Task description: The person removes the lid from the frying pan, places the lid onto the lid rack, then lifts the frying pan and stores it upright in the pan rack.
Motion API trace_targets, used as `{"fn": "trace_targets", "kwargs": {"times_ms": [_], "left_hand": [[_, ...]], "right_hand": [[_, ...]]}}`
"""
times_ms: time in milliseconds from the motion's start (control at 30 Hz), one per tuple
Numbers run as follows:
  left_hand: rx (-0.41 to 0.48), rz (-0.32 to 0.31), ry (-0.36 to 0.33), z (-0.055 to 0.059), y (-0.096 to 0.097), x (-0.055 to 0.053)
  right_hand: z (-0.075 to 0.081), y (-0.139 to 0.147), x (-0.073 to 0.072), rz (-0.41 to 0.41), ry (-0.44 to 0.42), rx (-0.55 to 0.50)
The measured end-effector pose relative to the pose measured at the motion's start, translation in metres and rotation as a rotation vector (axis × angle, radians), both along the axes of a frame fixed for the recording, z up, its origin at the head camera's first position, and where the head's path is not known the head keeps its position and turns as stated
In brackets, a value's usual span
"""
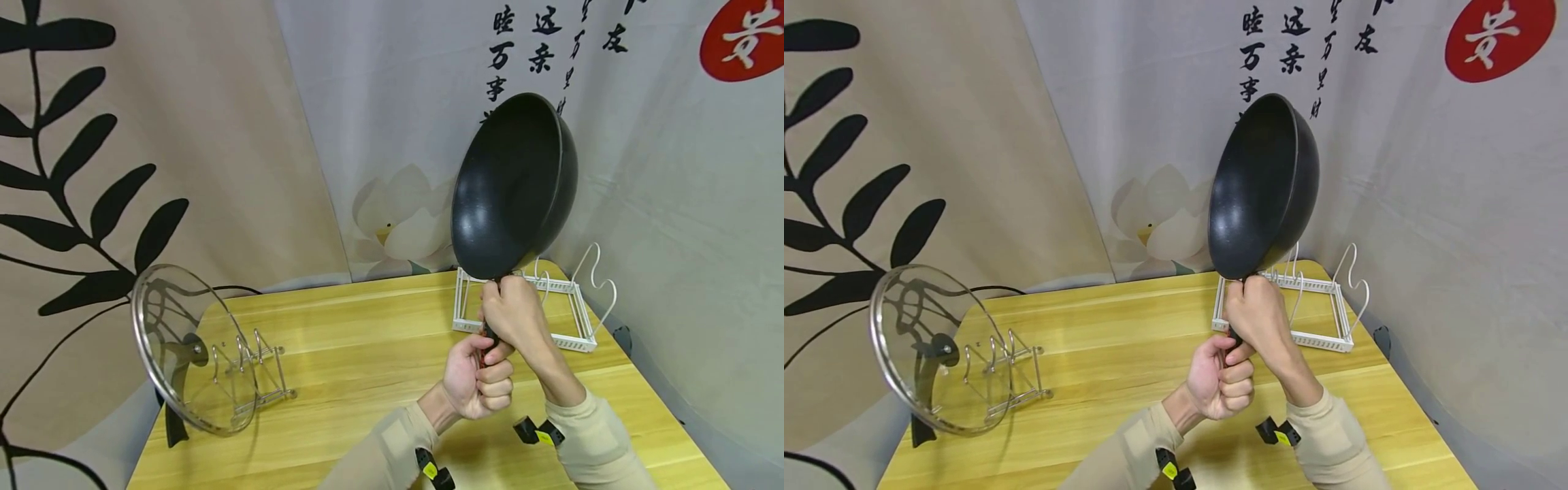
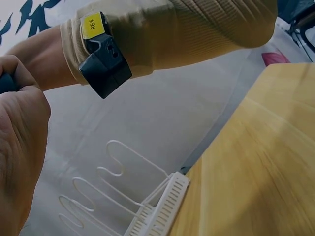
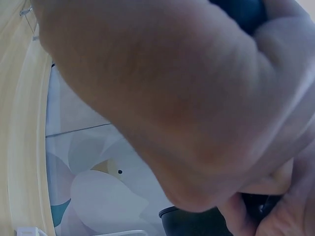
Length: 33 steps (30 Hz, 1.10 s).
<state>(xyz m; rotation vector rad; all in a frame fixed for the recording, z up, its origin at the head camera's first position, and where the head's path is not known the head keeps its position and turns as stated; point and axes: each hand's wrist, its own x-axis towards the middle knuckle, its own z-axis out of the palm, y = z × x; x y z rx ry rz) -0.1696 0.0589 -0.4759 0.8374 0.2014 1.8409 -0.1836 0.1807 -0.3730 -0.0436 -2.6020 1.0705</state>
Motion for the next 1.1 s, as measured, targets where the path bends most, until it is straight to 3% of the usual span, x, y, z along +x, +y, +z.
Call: {"fn": "trace_targets", "kwargs": {"times_ms": [600, 1100], "left_hand": [[0.042, -0.114, -0.013, -0.004, 0.010, -0.003], [0.058, -0.148, -0.044, -0.009, 0.013, -0.003]], "right_hand": [[0.000, 0.005, 0.007, -0.055, 0.040, 0.065], [-0.006, 0.008, 0.009, -0.083, 0.038, 0.083]]}}
